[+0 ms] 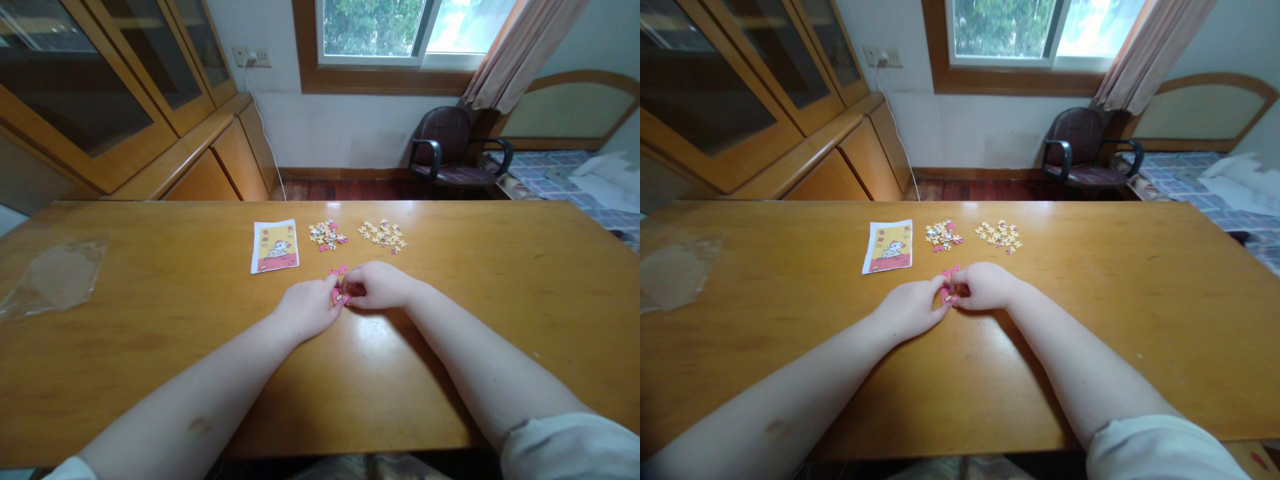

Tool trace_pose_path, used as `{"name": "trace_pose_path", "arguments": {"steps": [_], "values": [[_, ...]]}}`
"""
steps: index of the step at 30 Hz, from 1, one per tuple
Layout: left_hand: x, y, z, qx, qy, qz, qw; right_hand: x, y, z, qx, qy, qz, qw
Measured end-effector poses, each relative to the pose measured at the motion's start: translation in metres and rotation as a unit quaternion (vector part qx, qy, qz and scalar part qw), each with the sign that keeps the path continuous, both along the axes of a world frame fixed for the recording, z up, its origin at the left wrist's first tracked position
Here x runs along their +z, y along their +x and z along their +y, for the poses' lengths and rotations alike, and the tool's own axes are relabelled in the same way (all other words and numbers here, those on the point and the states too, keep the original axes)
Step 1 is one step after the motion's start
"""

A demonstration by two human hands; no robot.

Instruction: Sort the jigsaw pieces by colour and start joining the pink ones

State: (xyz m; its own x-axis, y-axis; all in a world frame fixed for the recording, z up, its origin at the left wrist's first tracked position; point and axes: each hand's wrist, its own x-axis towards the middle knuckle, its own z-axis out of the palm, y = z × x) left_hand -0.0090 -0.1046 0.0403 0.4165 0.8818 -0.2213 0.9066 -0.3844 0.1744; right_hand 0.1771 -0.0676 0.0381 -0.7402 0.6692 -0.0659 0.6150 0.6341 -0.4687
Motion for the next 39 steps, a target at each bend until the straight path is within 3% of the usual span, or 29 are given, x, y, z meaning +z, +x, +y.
{"name": "trace_pose_path", "arguments": {"steps": [33, 39], "values": [[0.005, 0.001, 0.000, 0.006, -0.007, -0.008, 1.000, -0.006, 0.000, 0.002, 0.002, -0.030, 0.012, 0.999], [0.001, -0.004, 0.009, 0.065, 0.028, -0.039, 0.997, -0.008, 0.007, 0.011, -0.071, 0.021, -0.003, 0.997]]}}
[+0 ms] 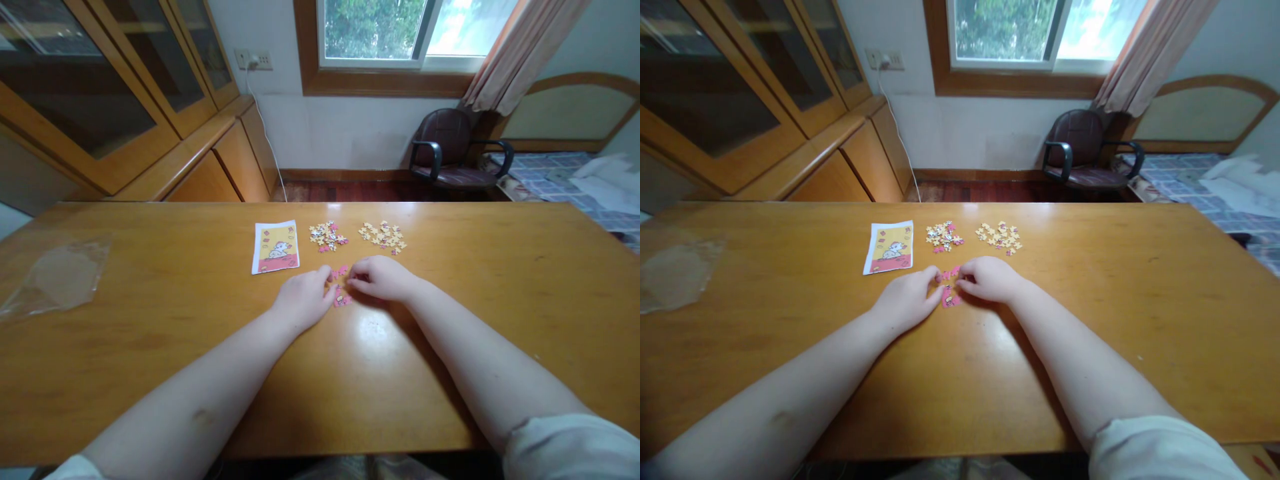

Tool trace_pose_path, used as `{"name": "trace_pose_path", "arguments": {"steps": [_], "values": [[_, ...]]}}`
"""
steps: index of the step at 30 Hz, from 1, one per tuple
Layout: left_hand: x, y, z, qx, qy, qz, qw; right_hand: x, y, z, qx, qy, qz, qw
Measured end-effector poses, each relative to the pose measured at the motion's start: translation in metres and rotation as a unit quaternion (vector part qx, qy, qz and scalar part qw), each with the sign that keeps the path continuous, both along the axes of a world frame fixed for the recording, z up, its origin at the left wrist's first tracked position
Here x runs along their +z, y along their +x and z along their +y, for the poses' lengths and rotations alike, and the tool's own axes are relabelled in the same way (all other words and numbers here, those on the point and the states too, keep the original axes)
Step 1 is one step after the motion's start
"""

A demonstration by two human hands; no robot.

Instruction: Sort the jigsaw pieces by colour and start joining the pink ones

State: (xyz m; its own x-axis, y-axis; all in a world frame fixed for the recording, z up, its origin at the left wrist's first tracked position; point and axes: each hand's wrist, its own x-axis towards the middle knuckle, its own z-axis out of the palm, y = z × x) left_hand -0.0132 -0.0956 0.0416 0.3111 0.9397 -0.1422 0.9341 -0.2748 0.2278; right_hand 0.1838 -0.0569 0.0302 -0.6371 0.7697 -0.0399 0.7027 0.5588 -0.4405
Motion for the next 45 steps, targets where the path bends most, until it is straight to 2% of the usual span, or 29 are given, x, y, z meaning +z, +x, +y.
{"name": "trace_pose_path", "arguments": {"steps": [3, 11, 20, 28, 34, 41, 45], "values": [[-0.006, -0.004, 0.008, 0.022, 0.011, -0.012, 1.000, -0.003, 0.004, 0.004, -0.050, 0.023, -0.022, 0.998], [-0.017, -0.009, 0.021, -0.017, 0.012, -0.045, 0.999, -0.015, 0.010, 0.013, -0.113, 0.013, 0.039, 0.993], [-0.022, -0.009, 0.026, -0.024, 0.007, -0.063, 0.998, -0.022, 0.012, 0.017, -0.120, 0.000, 0.077, 0.990], [-0.026, -0.007, 0.028, 0.029, 0.007, -0.075, 0.997, -0.028, 0.014, 0.021, -0.126, -0.005, 0.097, 0.987], [-0.031, -0.009, 0.028, 0.014, 0.048, -0.169, 0.984, -0.026, 0.014, 0.019, -0.118, -0.006, 0.102, 0.988], [-0.037, -0.009, 0.030, -0.013, 0.033, -0.307, 0.951, -0.020, 0.006, 0.010, -0.061, -0.026, 0.145, 0.987], [-0.042, -0.008, 0.030, 0.015, 0.010, -0.389, 0.921, -0.013, 0.001, 0.004, -0.040, -0.047, 0.152, 0.986]]}}
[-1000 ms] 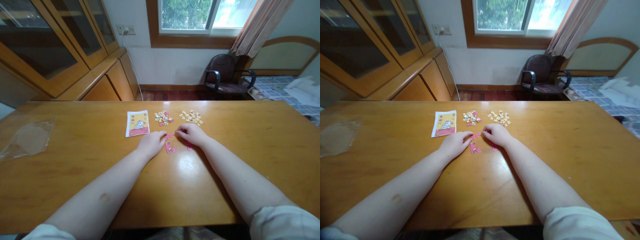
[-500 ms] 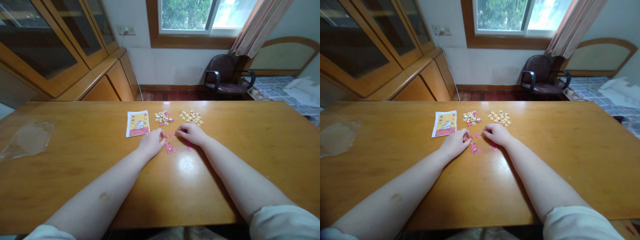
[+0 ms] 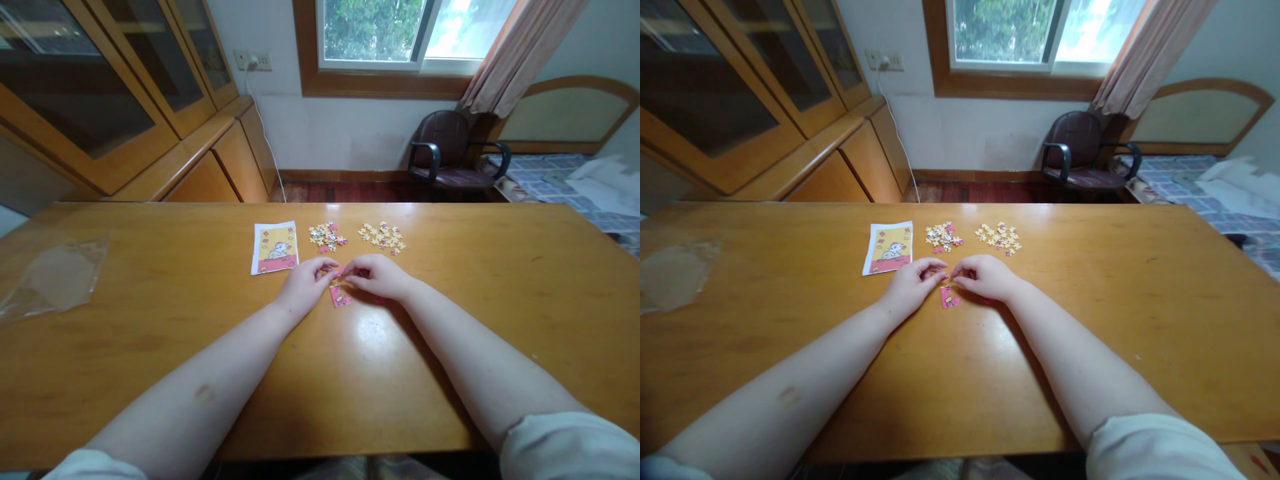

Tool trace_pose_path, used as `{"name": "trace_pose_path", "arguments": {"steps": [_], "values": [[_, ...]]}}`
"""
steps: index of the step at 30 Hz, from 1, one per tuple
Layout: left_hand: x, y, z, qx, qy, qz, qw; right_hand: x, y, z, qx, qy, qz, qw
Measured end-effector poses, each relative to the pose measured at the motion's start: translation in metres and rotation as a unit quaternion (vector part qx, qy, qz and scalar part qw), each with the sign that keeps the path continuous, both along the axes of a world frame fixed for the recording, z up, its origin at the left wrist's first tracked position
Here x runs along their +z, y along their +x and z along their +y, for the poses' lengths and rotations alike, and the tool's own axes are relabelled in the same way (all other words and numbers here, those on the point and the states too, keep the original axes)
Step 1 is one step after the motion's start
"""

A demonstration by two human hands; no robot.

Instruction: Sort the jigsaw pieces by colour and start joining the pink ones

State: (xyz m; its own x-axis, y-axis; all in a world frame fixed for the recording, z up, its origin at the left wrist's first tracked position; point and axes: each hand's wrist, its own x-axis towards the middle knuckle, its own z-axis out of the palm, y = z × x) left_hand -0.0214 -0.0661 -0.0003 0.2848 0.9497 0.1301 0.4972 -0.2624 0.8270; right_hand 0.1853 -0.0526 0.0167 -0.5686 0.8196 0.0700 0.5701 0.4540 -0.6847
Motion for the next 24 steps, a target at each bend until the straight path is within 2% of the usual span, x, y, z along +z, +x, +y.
{"name": "trace_pose_path", "arguments": {"steps": [3, 8, 13, 19, 21, 24], "values": [[-0.003, 0.002, -0.001, 0.002, -0.039, -0.058, 0.998, 0.001, -0.002, -0.001, 0.007, -0.016, 0.021, 1.000], [-0.004, 0.006, -0.003, -0.013, -0.058, -0.088, 0.994, -0.001, -0.006, -0.002, 0.006, -0.032, 0.037, 0.999], [-0.004, 0.006, -0.003, -0.023, -0.044, -0.066, 0.997, 0.002, -0.001, 0.001, -0.020, -0.057, 0.023, 0.998], [0.004, 0.005, -0.005, -0.020, -0.018, -0.020, 0.999, 0.002, 0.028, 0.019, -0.086, -0.113, -0.042, 0.989], [0.009, 0.006, -0.007, -0.030, -0.003, 0.001, 1.000, 0.002, 0.038, 0.024, -0.078, -0.154, -0.048, 0.984], [0.013, 0.006, -0.009, -0.038, 0.014, 0.028, 0.999, 0.003, 0.047, 0.026, -0.015, -0.202, -0.065, 0.977]]}}
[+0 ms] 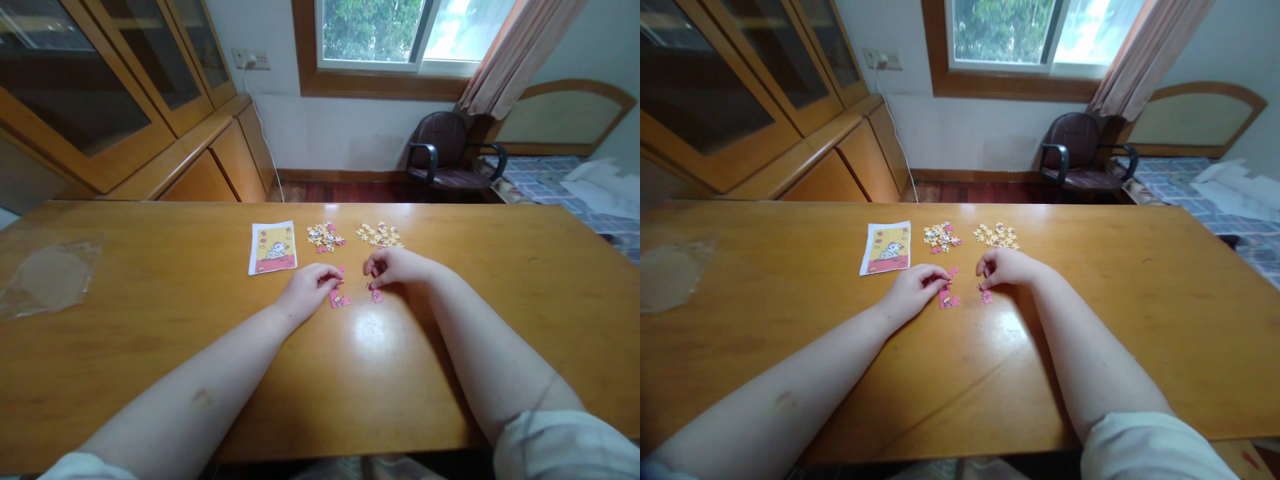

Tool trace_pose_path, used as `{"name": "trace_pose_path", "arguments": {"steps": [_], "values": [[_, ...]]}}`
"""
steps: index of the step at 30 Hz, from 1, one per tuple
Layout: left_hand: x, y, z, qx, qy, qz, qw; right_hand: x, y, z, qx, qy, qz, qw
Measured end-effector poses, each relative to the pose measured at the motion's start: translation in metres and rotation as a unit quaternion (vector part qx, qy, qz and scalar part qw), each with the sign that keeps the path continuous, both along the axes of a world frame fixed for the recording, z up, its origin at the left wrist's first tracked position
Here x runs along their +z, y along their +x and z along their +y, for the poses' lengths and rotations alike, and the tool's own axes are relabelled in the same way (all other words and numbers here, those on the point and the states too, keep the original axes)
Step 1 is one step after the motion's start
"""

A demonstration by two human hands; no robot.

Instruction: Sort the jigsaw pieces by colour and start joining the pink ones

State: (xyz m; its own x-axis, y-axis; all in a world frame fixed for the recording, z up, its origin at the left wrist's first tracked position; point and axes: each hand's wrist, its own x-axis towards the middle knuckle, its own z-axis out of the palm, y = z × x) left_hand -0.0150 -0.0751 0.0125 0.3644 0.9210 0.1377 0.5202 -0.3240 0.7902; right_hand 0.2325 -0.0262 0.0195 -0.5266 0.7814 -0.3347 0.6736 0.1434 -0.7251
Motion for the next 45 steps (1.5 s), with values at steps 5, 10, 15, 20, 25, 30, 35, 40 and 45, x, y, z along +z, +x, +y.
{"name": "trace_pose_path", "arguments": {"steps": [5, 10, 15, 20, 25, 30, 35, 40, 45], "values": [[0.000, 0.000, -0.001, -0.003, 0.007, 0.019, 1.000, -0.003, -0.003, 0.000, 0.015, 0.029, -0.024, 0.999], [-0.002, 0.001, -0.001, -0.033, 0.021, 0.036, 0.999, -0.007, -0.017, -0.004, -0.009, 0.100, -0.019, 0.995], [-0.003, 0.003, -0.002, -0.049, 0.020, 0.042, 0.998, -0.005, -0.031, -0.011, 0.007, 0.139, -0.025, 0.990], [0.000, 0.003, -0.004, -0.087, 0.028, 0.080, 0.993, -0.006, -0.036, -0.012, 0.016, 0.151, -0.007, 0.988], [0.005, 0.002, -0.006, -0.143, 0.069, 0.142, 0.977, -0.007, -0.031, -0.009, -0.009, 0.114, 0.016, 0.993], [0.003, -0.001, -0.006, -0.097, 0.080, 0.167, 0.978, -0.009, -0.027, -0.007, -0.014, 0.091, 0.039, 0.995], [-0.001, -0.002, -0.005, -0.028, 0.060, 0.146, 0.987, -0.010, -0.028, -0.007, -0.012, 0.102, 0.033, 0.994], [-0.002, 0.001, -0.005, -0.044, 0.024, 0.075, 0.996, -0.011, -0.029, -0.007, -0.002, 0.116, 0.025, 0.993], [0.000, 0.004, -0.003, -0.077, 0.034, 0.106, 0.991, -0.011, -0.030, -0.007, 0.002, 0.121, 0.023, 0.992]]}}
